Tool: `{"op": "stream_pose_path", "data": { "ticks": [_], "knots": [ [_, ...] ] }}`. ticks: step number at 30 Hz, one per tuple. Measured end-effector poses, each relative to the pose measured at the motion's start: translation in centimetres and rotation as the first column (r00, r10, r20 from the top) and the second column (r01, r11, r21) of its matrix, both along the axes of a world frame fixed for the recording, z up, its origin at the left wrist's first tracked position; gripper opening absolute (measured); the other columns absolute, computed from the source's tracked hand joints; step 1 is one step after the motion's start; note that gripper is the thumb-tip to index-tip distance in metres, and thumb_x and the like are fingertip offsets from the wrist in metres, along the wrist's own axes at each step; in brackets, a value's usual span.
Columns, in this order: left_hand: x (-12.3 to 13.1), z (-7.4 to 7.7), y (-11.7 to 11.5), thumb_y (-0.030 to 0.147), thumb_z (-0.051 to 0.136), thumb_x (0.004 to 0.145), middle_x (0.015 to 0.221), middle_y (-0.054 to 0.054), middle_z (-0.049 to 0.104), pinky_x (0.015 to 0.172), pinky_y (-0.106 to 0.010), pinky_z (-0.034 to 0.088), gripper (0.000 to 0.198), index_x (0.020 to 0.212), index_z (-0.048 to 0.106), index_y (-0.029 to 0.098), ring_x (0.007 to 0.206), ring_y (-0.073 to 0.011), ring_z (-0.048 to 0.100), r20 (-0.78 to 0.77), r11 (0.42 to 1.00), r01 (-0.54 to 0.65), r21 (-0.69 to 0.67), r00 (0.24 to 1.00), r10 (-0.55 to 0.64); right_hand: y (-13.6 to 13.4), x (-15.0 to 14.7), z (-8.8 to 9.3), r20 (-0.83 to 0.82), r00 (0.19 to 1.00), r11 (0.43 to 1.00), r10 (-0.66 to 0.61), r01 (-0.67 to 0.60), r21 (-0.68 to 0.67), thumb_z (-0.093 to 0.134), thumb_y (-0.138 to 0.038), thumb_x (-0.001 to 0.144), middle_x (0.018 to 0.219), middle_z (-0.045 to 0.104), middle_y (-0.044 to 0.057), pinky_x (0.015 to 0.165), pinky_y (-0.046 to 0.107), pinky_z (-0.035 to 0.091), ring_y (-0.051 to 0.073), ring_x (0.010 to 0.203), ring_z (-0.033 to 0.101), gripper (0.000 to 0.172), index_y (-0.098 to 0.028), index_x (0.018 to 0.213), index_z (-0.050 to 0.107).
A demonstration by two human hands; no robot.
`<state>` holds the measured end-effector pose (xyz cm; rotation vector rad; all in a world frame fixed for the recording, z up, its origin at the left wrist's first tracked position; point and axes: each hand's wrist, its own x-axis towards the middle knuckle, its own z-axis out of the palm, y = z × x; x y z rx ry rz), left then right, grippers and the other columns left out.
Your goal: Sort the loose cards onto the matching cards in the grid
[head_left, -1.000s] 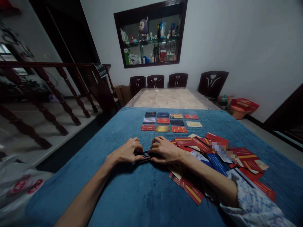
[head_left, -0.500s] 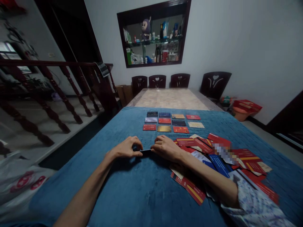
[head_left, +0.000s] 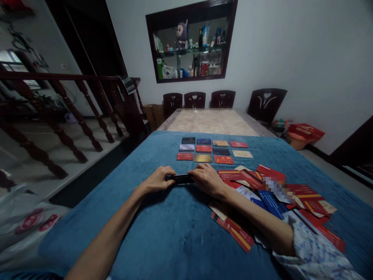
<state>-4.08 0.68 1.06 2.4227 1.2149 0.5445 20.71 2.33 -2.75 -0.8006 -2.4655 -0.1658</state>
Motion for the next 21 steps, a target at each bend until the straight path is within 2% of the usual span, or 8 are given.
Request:
{"op": "stream_pose_path", "data": {
  "ticks": [5,12,17,21],
  "knots": [
    [0.2,-0.8,0.4,0.009,0.057,0.077,0.089,-0.003,0.070,0.081,-0.028,0.050,0.023,0.092,0.071,0.018,0.084,-0.0157,0.065,0.029,0.999,-0.009,0.051,1.000,0.008,0.0,0.2,0.0,0.028,0.997,0.997,-0.068,0.068,-0.030,0.052,-0.015,0.092,0.097,0.073,0.008,0.078,0.035,0.032,0.022,0.092,0.055,0.022,-0.020,0.109,0.065],
    [0.4,-1.7,0.7,0.007,0.056,0.078,0.100,-0.004,0.070,0.088,-0.033,0.051,0.034,0.109,0.065,0.019,0.093,-0.0176,0.065,0.071,0.995,-0.023,0.101,0.997,0.016,-0.5,-0.1,0.0,0.074,0.980,0.978,-0.187,0.193,-0.084,0.056,-0.009,0.086,0.100,0.071,0.009,0.081,0.034,0.031,0.024,0.096,0.055,0.036,-0.018,0.121,0.057],
    [0.6,-1.9,0.6,0.007,0.056,0.078,0.094,-0.002,0.067,0.085,-0.033,0.052,0.030,0.105,0.057,0.020,0.089,-0.0176,0.065,0.084,0.992,-0.056,0.112,0.995,0.047,-0.7,-0.2,0.1,0.120,0.969,0.972,-0.217,0.226,-0.067,0.055,-0.011,0.088,0.100,0.071,0.008,0.080,0.034,0.031,0.023,0.095,0.056,0.028,-0.018,0.115,0.057],
    [0.7,-1.9,0.5,0.007,0.055,0.079,0.095,-0.003,0.065,0.085,-0.034,0.051,0.027,0.103,0.053,0.021,0.089,-0.0178,0.063,0.066,0.989,-0.056,0.133,0.997,0.048,-0.8,-0.3,0.4,0.163,0.956,0.962,-0.245,0.260,-0.081,0.057,-0.013,0.087,0.100,0.071,0.010,0.079,0.034,0.031,0.024,0.095,0.057,0.033,-0.018,0.120,0.055]
  ]
}}
